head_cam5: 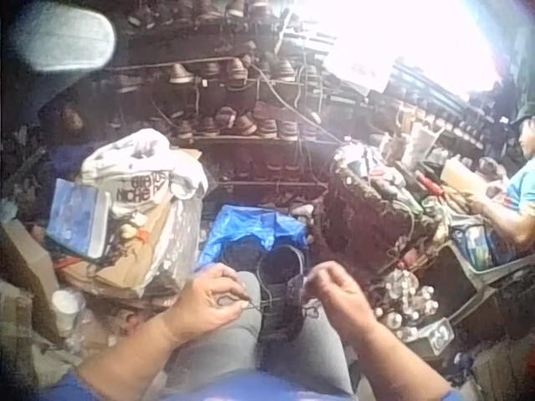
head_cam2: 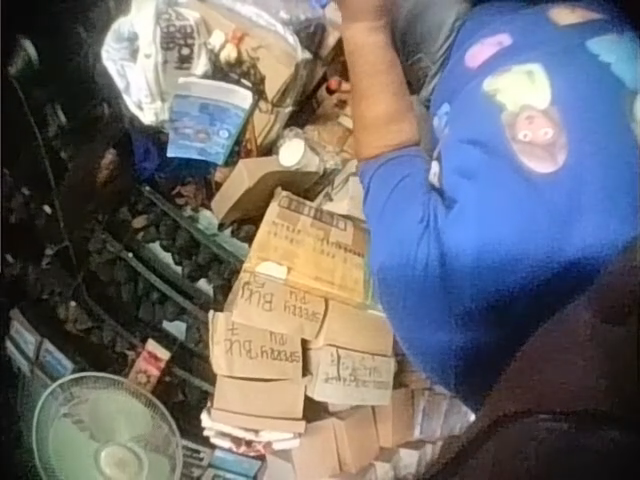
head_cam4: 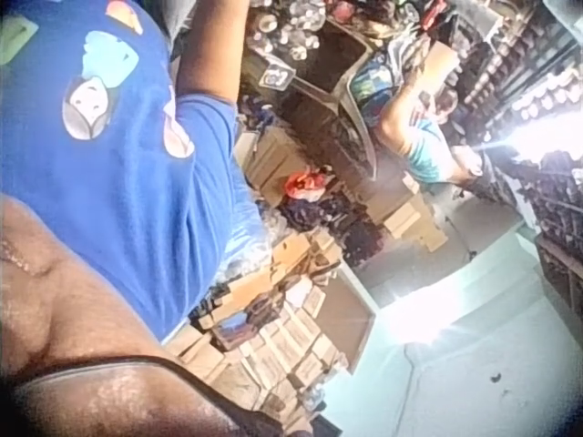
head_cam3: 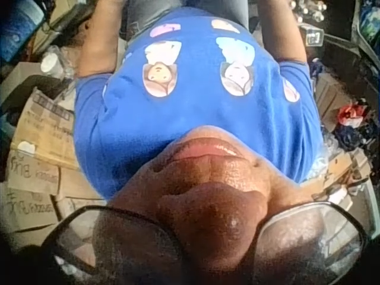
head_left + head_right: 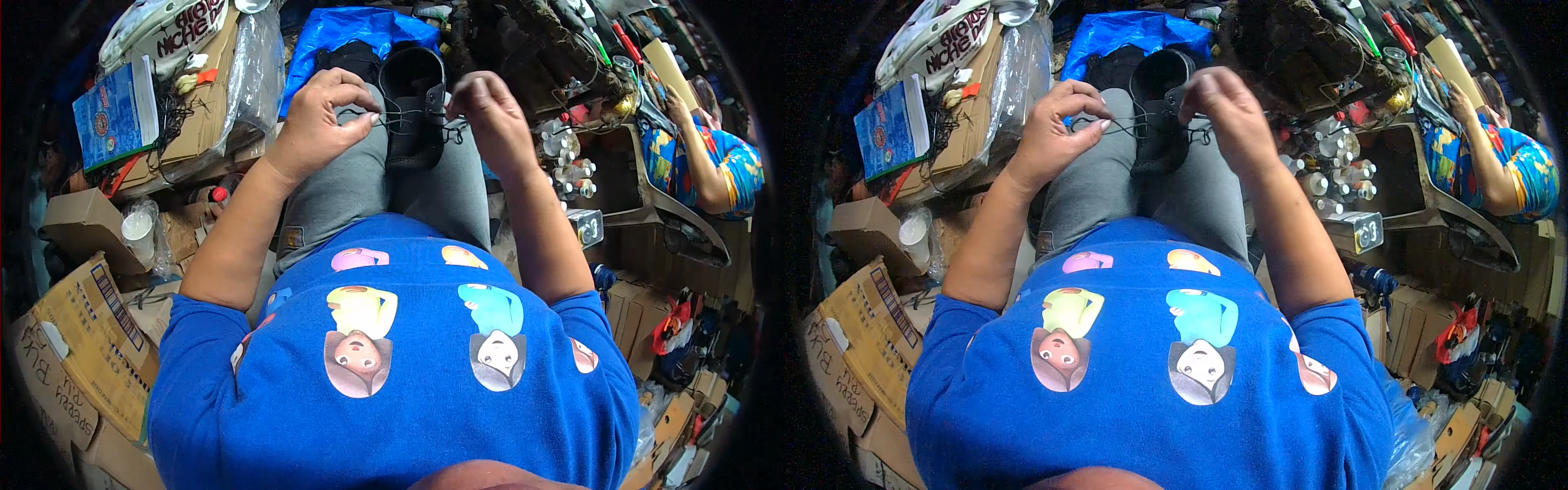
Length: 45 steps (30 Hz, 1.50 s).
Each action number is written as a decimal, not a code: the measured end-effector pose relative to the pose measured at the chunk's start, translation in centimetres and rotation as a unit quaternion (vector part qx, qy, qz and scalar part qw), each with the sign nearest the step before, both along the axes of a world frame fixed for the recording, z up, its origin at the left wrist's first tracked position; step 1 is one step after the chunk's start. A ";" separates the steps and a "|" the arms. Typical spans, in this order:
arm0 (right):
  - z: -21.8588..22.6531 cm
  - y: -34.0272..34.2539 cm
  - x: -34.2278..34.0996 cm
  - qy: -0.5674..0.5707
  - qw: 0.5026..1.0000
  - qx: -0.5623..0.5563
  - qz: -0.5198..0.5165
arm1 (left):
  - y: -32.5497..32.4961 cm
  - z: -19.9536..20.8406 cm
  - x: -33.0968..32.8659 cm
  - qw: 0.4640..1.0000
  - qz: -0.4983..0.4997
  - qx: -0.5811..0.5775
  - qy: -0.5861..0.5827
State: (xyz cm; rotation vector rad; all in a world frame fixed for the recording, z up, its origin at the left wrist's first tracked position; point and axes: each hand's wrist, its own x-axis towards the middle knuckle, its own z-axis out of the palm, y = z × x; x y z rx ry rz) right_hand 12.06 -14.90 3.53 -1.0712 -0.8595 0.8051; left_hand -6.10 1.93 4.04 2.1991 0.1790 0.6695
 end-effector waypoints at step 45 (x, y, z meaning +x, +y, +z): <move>-2.7 -5.5 2.5 -0.308 0.899 -0.303 -0.065 | -0.8 -3.9 4.5 0.996 -0.060 -0.002 0.060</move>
